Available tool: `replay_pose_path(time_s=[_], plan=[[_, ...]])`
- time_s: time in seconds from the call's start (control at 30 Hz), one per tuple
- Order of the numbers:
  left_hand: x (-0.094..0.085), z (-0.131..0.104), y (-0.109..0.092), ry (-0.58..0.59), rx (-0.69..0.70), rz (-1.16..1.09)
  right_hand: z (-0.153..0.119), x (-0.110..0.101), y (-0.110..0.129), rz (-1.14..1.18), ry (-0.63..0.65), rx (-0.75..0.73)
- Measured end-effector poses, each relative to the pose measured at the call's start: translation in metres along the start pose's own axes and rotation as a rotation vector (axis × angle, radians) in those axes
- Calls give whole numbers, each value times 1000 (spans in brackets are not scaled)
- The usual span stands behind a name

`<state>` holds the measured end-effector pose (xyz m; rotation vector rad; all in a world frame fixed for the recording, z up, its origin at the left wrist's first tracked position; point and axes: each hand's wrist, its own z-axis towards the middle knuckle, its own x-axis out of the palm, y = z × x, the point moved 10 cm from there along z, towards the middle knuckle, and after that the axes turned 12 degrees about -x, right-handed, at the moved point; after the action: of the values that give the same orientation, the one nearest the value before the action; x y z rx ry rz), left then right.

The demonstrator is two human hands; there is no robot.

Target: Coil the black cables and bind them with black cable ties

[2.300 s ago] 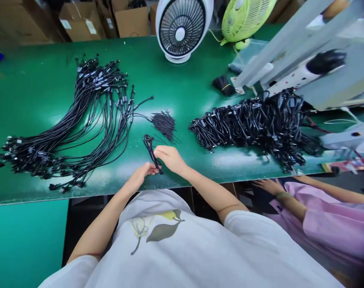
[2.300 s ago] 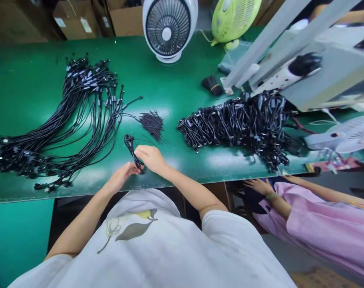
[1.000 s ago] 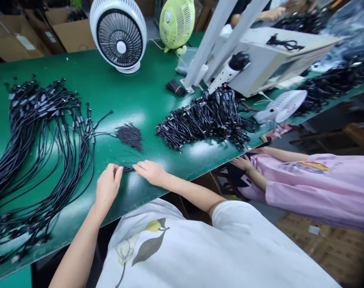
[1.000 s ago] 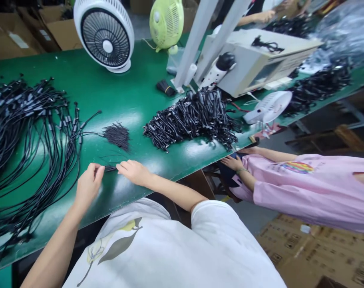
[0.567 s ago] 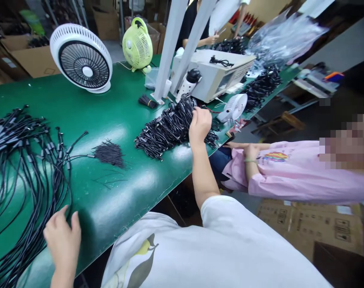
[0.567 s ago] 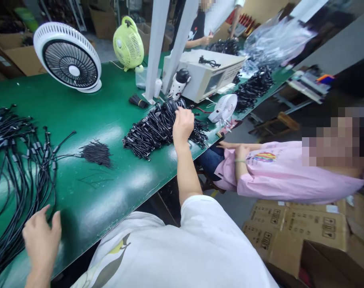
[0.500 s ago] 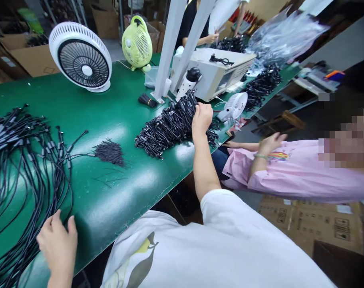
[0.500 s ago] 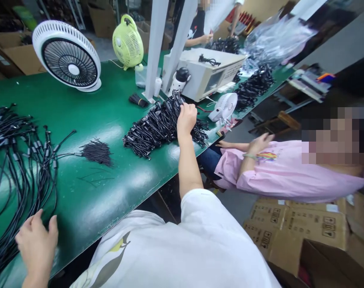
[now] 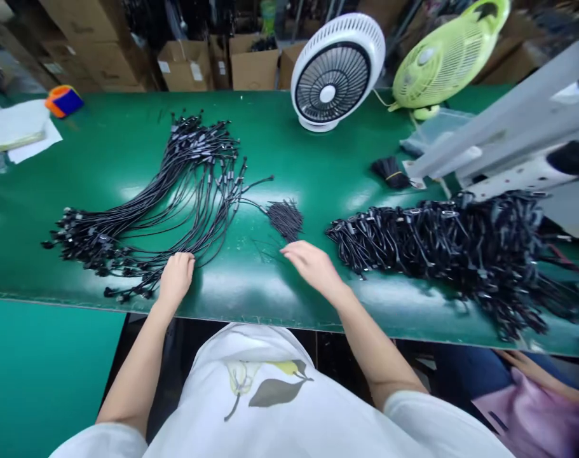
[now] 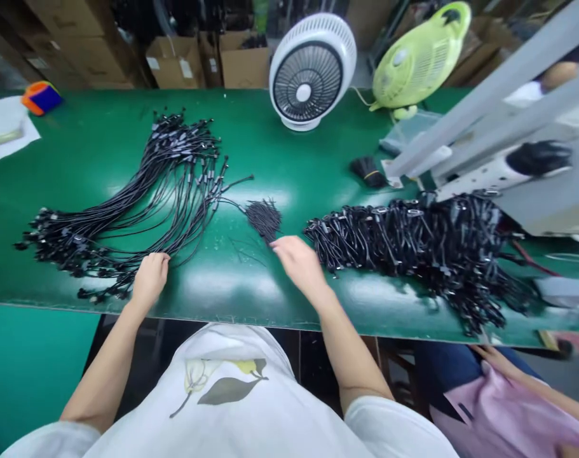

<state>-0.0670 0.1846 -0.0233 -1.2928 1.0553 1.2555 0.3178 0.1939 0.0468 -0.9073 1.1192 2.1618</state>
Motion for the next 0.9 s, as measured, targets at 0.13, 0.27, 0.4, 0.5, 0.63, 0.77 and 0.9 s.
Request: replay_pose_path(time_s=[0.13, 0.27, 0.4, 0.5, 0.63, 0.77, 0.9], plan=[[4, -10, -5, 70, 90, 7, 49, 136, 78, 19, 443, -291], [3, -18, 9, 85, 66, 3, 86, 207, 118, -124, 591, -507], [-15, -23, 33, 21, -9, -65, 99, 241, 136, -162, 642, -655], [-14, -30, 26, 50, 53, -151, 102, 247, 137, -193, 646, -712], [4, -35, 7, 123, 119, -257, 100, 246, 131, -207, 679, -745], [7, -32, 16, 109, 46, -362, 98, 237, 136, -166, 726, -816], [-13, -31, 42, 52, -54, -526, 130, 186, 162, -22, 557, -823]])
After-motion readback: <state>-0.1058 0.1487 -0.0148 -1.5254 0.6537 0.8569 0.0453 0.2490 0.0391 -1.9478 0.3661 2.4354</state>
